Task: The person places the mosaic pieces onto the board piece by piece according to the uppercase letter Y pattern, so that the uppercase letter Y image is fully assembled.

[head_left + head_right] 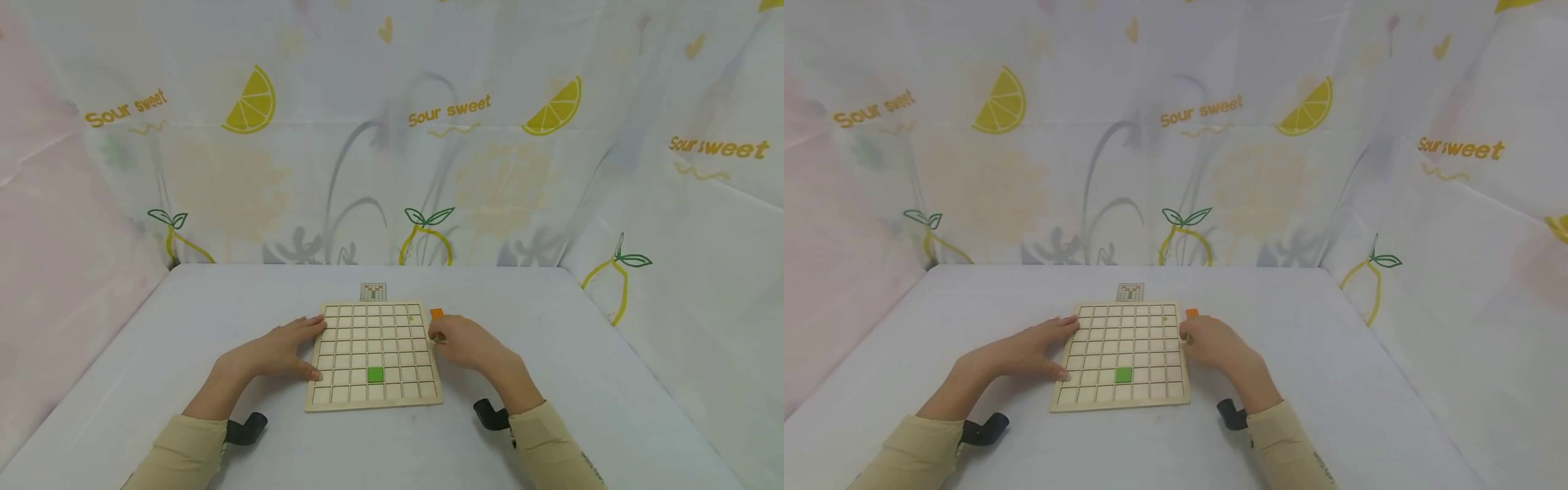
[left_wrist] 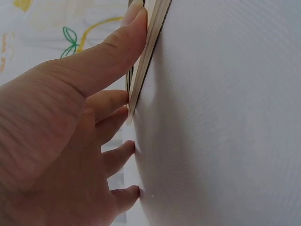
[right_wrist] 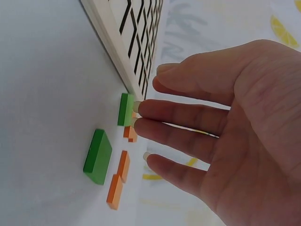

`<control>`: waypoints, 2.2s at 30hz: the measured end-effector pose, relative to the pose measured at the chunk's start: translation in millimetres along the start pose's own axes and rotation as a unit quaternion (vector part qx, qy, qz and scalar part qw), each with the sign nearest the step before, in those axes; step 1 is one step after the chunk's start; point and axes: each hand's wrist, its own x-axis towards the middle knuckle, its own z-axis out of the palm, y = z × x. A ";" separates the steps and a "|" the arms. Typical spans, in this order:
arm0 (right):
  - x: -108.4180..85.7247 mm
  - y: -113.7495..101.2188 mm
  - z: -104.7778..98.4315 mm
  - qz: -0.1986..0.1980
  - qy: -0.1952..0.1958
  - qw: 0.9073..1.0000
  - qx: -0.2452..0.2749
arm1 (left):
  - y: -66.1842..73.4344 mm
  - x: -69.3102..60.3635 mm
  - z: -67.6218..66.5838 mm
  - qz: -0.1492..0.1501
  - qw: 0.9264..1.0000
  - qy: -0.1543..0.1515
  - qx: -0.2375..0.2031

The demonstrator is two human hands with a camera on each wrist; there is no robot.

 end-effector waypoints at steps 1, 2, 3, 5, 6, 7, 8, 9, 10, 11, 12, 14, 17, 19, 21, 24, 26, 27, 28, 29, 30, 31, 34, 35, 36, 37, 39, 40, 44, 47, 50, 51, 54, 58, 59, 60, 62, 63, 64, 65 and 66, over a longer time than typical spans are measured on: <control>-0.1 1.7 -0.3 -0.001 0.004 1.000 -0.002 | -0.3 0.1 0.1 0.000 1.000 0.000 0.001; -0.1 3.3 -0.9 -0.001 0.007 1.000 0.000 | -0.3 0.1 0.2 0.001 1.000 0.000 0.002; -0.4 4.8 -1.6 0.000 0.008 1.000 0.002 | -0.4 0.2 0.3 0.002 1.000 0.000 0.004; -0.7 8.1 -3.1 0.003 0.009 1.000 0.005 | -0.1 0.1 0.1 0.002 1.000 0.000 0.006; -0.7 9.9 -3.8 0.006 0.008 1.000 0.006 | 0.1 -0.1 0.0 -0.001 1.000 -0.001 0.005; -0.5 11.8 -4.4 0.011 0.007 1.000 0.006 | 0.3 -0.2 -0.2 -0.001 1.000 -0.001 0.004; -0.5 13.4 -5.3 0.017 0.003 1.000 0.006 | 0.7 -0.3 -0.5 -0.002 1.000 -0.002 0.003; -0.2 15.5 -5.6 0.023 0.001 1.000 0.004 | 0.7 -0.3 -0.7 -0.001 1.000 -0.002 0.003; 0.0 17.4 -6.3 0.028 -0.002 1.000 0.002 | 0.8 -0.1 -0.7 -0.003 1.000 -0.002 0.002; 0.3 19.1 -6.8 0.033 -0.004 0.999 0.000 | 0.7 0.1 -0.7 -0.003 1.000 -0.002 0.002; 0.4 20.8 -7.3 0.038 -0.007 0.999 -0.002 | 0.5 0.4 -0.6 -0.003 1.000 -0.002 0.002; 0.4 23.8 -8.5 0.048 -0.014 0.999 -0.004 | -0.5 1.4 0.0 -0.001 1.000 0.000 0.005; 0.0 27.7 -9.7 0.057 -0.025 0.998 -0.002 | -2.1 2.6 1.1 -0.001 1.000 -0.001 0.008; -0.1 30.2 -10.0 0.059 -0.030 0.998 -0.003 | -2.6 3.1 1.5 -0.001 1.000 -0.001 0.007; -0.3 32.1 -10.5 0.057 -0.034 0.998 -0.003 | -2.4 3.1 1.6 -0.001 1.000 -0.001 0.006; -1.7 34.0 -11.8 0.060 -0.042 0.997 0.000 | -1.7 2.8 1.5 -0.002 1.000 0.000 0.005; -3.4 34.1 -13.8 0.066 -0.052 0.996 0.007 | -1.7 2.8 1.6 -0.003 1.000 0.001 0.006; -4.3 33.9 -14.7 0.070 -0.057 0.996 0.007 | -1.9 3.0 1.7 -0.003 1.000 0.001 0.007; -5.1 33.6 -15.5 0.076 -0.062 0.995 0.009 | -2.2 3.2 1.9 -0.003 1.000 0.001 0.008; -5.6 33.0 -15.9 0.082 -0.066 0.994 0.011 | -2.5 3.4 2.0 -0.003 1.000 0.002 0.008; -6.0 32.6 -16.3 0.082 -0.070 0.994 0.008 | -2.9 3.7 2.2 -0.003 1.000 0.001 0.009; -6.3 32.3 -16.5 0.080 -0.073 0.994 0.004 | -3.3 3.9 2.3 -0.003 1.000 0.001 0.008; -6.2 32.8 -15.2 0.072 -0.072 0.995 -0.011 | -3.7 3.8 2.4 -0.004 1.000 0.001 0.006; -6.0 33.3 -14.4 0.068 -0.070 0.995 -0.016 | -3.6 3.7 2.4 -0.004 1.000 0.001 0.005; -5.7 33.8 -13.7 0.064 -0.069 0.995 -0.023 | -3.6 3.5 2.3 -0.004 1.000 0.001 0.004; -5.5 34.5 -12.8 0.063 -0.067 0.995 -0.027 | -3.5 3.3 2.3 -0.004 1.000 0.001 0.003; -4.5 35.9 -11.1 0.063 -0.064 0.995 -0.033 | -3.5 3.1 2.2 -0.003 1.000 0.001 0.003; -4.0 36.6 -10.4 0.063 -0.063 0.995 -0.036 | -3.5 3.1 2.2 -0.003 1.000 0.001 0.002; -2.6 36.7 -9.1 0.058 -0.060 0.996 -0.038 | -4.0 3.4 2.2 -0.002 1.000 0.001 0.002; -1.4 36.0 -8.2 0.059 -0.059 0.996 -0.034 | -4.8 3.8 2.6 -0.001 1.000 0.003 0.004; 0.5 36.6 -6.2 0.072 -0.059 0.995 -0.028 | -5.7 4.1 3.4 -0.002 1.000 0.003 0.005; 1.3 36.8 -5.6 0.076 -0.059 0.995 -0.029 | -6.0 4.2 3.7 -0.003 1.000 0.003 0.005; 3.2 37.9 -3.7 0.091 -0.059 0.994 -0.024 | -6.4 4.2 4.2 -0.003 1.000 0.003 0.005; 3.9 38.4 -1.7 0.085 -0.052 0.995 -0.026 | -5.6 3.7 3.9 -0.002 1.000 0.006 0.007; 3.9 38.6 -1.1 0.075 -0.048 0.996 -0.028 | -5.2 3.4 3.7 -0.002 1.000 0.006 0.007; 3.7 38.7 -0.7 0.064 -0.042 0.997 -0.028 | -4.8 3.1 3.4 -0.001 1.000 0.006 0.007; 3.5 39.3 0.8 0.039 -0.031 0.998 -0.028 | -3.8 2.4 2.9 0.000 1.000 0.006 0.006; 3.4 39.5 1.3 0.028 -0.025 0.999 -0.028 | -3.5 2.2 2.7 -0.001 1.000 0.006 0.005; 3.3 39.6 1.9 0.021 -0.020 0.999 -0.027 | -3.1 2.1 2.5 0.000 1.000 0.005 0.005; 3.4 39.9 2.7 0.015 -0.016 0.999 -0.024 | -2.9 2.0 2.4 -0.001 1.000 0.005 0.004; 3.4 39.9 3.0 0.012 -0.013 1.000 -0.023 | -2.9 2.0 2.4 0.000 1.000 0.005 0.004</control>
